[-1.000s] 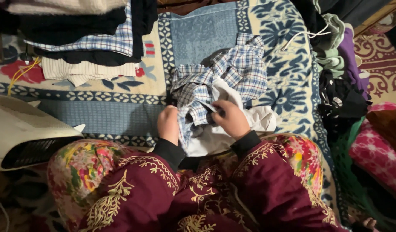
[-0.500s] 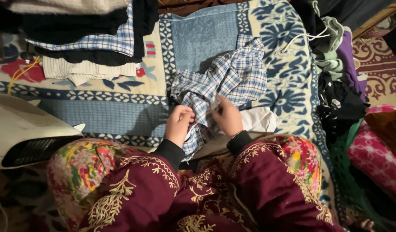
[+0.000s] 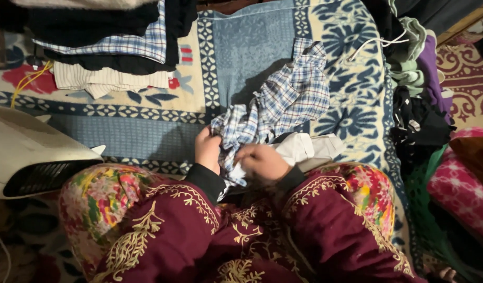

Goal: The person folds a small patterned towel on a rug, then picks up a plaid shirt and folds it by hand. The folded towel is placed aside, and the shirt is folded into a compact shape.

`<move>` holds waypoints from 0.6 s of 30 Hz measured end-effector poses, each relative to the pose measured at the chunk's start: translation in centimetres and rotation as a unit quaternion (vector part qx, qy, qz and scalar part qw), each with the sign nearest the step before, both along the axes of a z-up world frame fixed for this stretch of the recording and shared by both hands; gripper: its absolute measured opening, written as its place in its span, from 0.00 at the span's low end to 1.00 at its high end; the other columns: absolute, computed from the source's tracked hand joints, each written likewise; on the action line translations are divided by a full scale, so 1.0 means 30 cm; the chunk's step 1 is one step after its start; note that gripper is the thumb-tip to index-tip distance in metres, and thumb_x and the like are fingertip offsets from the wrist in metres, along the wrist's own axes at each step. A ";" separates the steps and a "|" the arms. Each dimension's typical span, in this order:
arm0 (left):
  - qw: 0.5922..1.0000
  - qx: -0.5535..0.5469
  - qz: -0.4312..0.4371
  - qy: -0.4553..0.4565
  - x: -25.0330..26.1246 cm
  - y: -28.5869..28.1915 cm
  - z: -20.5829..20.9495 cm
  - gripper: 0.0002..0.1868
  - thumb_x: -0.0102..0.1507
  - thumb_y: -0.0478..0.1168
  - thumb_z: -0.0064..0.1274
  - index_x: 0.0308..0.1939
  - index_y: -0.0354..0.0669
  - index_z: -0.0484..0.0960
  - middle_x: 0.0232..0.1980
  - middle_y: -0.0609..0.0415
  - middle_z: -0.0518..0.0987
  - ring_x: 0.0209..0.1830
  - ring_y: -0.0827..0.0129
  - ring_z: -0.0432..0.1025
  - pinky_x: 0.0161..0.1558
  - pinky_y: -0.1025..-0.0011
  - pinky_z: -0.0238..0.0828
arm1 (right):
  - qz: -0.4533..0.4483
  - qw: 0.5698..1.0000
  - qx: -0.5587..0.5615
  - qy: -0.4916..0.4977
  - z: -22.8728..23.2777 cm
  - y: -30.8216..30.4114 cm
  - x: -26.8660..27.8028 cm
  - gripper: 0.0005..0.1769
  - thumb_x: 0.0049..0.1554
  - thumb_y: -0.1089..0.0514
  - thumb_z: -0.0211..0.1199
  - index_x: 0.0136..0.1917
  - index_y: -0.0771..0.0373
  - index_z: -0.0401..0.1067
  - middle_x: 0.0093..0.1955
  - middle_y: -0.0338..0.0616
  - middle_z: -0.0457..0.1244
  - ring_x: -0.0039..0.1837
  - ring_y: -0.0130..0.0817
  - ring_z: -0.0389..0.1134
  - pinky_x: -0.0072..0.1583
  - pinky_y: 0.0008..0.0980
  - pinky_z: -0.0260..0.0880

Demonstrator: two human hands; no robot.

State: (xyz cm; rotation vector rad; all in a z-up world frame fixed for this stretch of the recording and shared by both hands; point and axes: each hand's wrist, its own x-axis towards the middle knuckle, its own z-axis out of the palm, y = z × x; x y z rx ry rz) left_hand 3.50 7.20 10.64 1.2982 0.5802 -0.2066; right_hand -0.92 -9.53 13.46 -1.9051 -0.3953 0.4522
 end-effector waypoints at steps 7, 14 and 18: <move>0.979 -0.142 -0.067 -0.131 -0.059 -0.049 0.054 0.25 0.52 0.21 0.43 0.49 0.35 0.86 0.44 0.49 0.84 0.46 0.67 0.77 0.52 0.69 0.75 | -0.406 0.865 0.182 0.232 0.030 -0.071 0.065 0.16 0.62 0.45 0.57 0.53 0.58 0.72 0.44 0.44 0.67 0.48 0.39 0.72 0.58 0.51 0.76; 0.909 -0.029 -0.359 -0.211 -0.075 -0.043 0.017 0.24 0.48 0.20 0.40 0.37 0.37 0.89 0.34 0.50 0.85 0.39 0.64 0.79 0.47 0.67 0.77 | -0.418 0.813 0.394 0.092 0.229 -0.035 0.033 0.18 0.53 0.69 0.62 0.57 0.70 0.74 0.49 0.58 0.70 0.48 0.48 0.73 0.52 0.55 0.77; 0.865 0.256 -0.394 -0.176 -0.048 -0.045 -0.088 0.16 0.54 0.32 0.47 0.30 0.58 0.89 0.27 0.65 0.84 0.34 0.63 0.81 0.43 0.67 0.79 | -0.389 0.820 0.414 0.063 -0.008 -0.115 0.038 0.26 0.43 0.79 0.60 0.56 0.72 0.76 0.50 0.58 0.70 0.49 0.51 0.74 0.54 0.54 0.76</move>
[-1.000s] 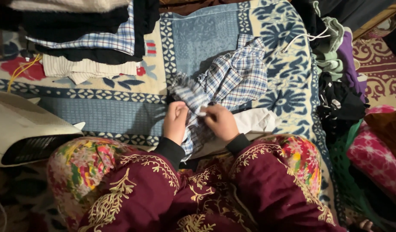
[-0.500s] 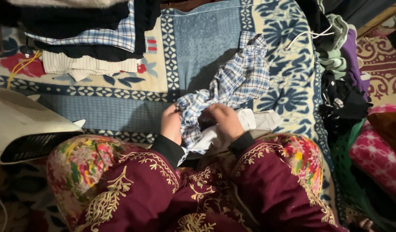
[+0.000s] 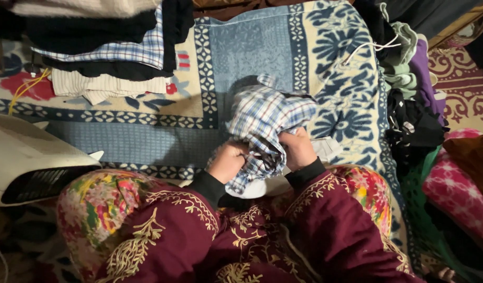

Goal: The person folds a small patterned towel on a rug, then picks up a plaid shirt and folds it by hand. The folded towel is placed aside, and the shirt is folded into a compact shape.

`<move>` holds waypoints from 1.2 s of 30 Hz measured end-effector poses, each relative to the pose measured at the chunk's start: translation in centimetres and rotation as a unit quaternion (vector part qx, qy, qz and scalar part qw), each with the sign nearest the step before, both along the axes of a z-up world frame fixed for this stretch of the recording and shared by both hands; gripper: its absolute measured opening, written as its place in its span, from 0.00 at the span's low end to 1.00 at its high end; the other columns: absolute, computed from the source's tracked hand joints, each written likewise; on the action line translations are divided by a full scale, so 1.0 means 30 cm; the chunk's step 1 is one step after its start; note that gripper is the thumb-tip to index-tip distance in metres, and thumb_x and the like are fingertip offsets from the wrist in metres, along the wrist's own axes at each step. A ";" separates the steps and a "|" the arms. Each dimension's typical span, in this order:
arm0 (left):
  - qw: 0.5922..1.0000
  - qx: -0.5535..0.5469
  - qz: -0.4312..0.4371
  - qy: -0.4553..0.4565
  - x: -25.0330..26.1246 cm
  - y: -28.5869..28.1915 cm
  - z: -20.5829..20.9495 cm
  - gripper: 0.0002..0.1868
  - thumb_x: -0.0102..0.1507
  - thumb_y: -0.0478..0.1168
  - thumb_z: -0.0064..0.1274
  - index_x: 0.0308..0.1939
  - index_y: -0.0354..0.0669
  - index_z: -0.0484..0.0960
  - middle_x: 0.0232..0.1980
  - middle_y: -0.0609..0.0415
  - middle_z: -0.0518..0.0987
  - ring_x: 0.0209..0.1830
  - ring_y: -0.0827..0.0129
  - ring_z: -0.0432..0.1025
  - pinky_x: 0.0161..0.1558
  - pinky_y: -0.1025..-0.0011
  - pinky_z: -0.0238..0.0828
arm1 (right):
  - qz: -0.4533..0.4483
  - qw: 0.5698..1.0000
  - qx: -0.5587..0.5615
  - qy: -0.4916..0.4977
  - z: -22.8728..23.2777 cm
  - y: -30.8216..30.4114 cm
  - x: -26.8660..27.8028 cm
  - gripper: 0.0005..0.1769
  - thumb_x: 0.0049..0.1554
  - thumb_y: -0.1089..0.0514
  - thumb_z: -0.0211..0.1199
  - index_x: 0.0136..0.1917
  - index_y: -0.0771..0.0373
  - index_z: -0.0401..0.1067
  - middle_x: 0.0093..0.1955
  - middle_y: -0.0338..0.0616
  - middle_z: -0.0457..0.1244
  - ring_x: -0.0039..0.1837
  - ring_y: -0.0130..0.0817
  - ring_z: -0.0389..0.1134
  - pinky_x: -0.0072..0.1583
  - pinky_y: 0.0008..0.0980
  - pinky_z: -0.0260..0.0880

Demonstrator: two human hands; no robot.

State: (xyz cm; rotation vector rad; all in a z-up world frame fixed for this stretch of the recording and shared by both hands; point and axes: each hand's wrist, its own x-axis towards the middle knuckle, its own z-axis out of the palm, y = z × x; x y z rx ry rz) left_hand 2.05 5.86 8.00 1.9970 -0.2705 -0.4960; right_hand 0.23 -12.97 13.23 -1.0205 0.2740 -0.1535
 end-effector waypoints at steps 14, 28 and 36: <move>0.857 -0.308 0.270 0.312 -0.013 0.031 0.265 0.21 0.65 0.46 0.55 0.60 0.44 0.78 0.65 0.43 0.71 0.69 0.46 0.60 0.67 0.40 0.54 | 0.186 0.834 -0.502 0.130 -0.055 0.017 0.074 0.18 0.44 0.66 0.53 0.45 0.69 0.79 0.39 0.56 0.70 0.52 0.57 0.73 0.58 0.52 0.71; 0.939 0.008 0.262 0.224 0.035 0.036 -0.190 0.20 0.52 0.49 0.60 0.47 0.52 0.84 0.51 0.55 0.83 0.58 0.55 0.75 0.56 0.55 0.74 | 0.386 0.475 -0.789 0.051 -0.455 -0.250 0.070 0.18 0.63 0.49 0.57 0.65 0.42 0.74 0.74 0.55 0.57 0.67 0.62 0.67 0.67 0.53 0.71; 0.936 -0.111 0.230 0.242 0.021 0.011 -0.061 0.26 0.62 0.47 0.51 0.65 0.46 0.76 0.64 0.43 0.77 0.65 0.42 0.70 0.56 0.32 0.69 | 0.278 0.751 -0.558 0.216 -0.560 -0.132 0.090 0.25 0.55 0.40 0.60 0.60 0.55 0.72 0.56 0.53 0.70 0.64 0.52 0.69 0.65 0.54 0.68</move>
